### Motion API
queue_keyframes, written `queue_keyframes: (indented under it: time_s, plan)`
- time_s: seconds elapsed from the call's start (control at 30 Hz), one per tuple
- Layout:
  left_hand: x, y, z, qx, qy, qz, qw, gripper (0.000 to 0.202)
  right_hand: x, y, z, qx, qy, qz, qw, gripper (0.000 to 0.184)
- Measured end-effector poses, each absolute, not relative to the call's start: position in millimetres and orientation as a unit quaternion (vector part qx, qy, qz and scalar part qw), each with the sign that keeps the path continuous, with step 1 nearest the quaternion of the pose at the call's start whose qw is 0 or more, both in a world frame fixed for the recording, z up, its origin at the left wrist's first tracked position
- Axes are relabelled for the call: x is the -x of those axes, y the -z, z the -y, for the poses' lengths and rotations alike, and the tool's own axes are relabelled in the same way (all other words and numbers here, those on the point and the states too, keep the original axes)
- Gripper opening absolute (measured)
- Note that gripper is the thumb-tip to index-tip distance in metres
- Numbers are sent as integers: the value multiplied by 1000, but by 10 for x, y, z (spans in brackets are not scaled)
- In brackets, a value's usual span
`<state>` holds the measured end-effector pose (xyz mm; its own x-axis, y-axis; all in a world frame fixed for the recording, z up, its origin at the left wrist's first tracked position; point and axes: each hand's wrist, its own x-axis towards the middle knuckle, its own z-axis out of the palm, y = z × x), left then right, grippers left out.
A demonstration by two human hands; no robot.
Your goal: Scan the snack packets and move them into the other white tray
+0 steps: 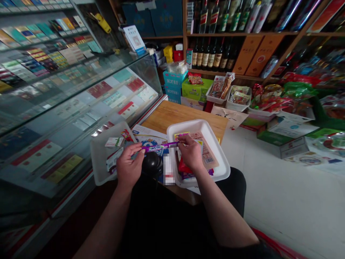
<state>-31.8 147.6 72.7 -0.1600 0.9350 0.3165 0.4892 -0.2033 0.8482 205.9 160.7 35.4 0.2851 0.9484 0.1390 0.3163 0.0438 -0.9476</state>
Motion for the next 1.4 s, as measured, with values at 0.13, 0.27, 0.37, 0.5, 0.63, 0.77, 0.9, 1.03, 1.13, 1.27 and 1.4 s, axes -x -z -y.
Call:
queue_keyframes:
  time_s: [0.13, 0.27, 0.37, 0.5, 0.63, 0.77, 0.9, 1.03, 1.13, 1.27, 1.4]
  plan:
    - [34, -729, -1329, -679, -425, -557, 218, 21, -2427, -288, -1212, 674, -279, 489, 479, 27]
    - [-230, -672, -1174, -734, -358, -530, 230, 19, -2746, -262, -860, 708, -229, 500, 443, 25]
    - [-378, -571, -1070, -771, -317, -500, 235, 20, -2925, -248, -678, 717, -174, 523, 426, 25]
    - [-478, -411, -970, -803, -289, -470, 225, 22, -3069, -212, -548, 722, -130, 554, 394, 24]
    - [-492, -304, -882, -823, -266, -454, 214, 27, -3126, -164, -473, 704, -105, 596, 372, 19]
    - [-437, -277, -792, -829, -270, -448, 199, 25, -3121, -131, -410, 693, -90, 612, 370, 17]
    - [-328, -290, -700, -824, -288, -445, 202, 19, -3075, -135, -367, 697, -90, 608, 368, 17]
    - [-194, -303, -608, -811, -311, -447, 212, 14, -3009, -172, -341, 698, -102, 604, 371, 18]
    - [-81, -328, -550, -796, -331, -455, 222, 12, -2942, -213, -333, 696, -105, 603, 375, 19]
    - [103, -380, -510, -774, -357, -472, 225, 11, -2800, -262, -366, 691, -113, 608, 375, 19]
    - [344, -409, -501, -744, -377, -504, 226, 12, -2588, -295, -477, 667, -121, 630, 380, 19]
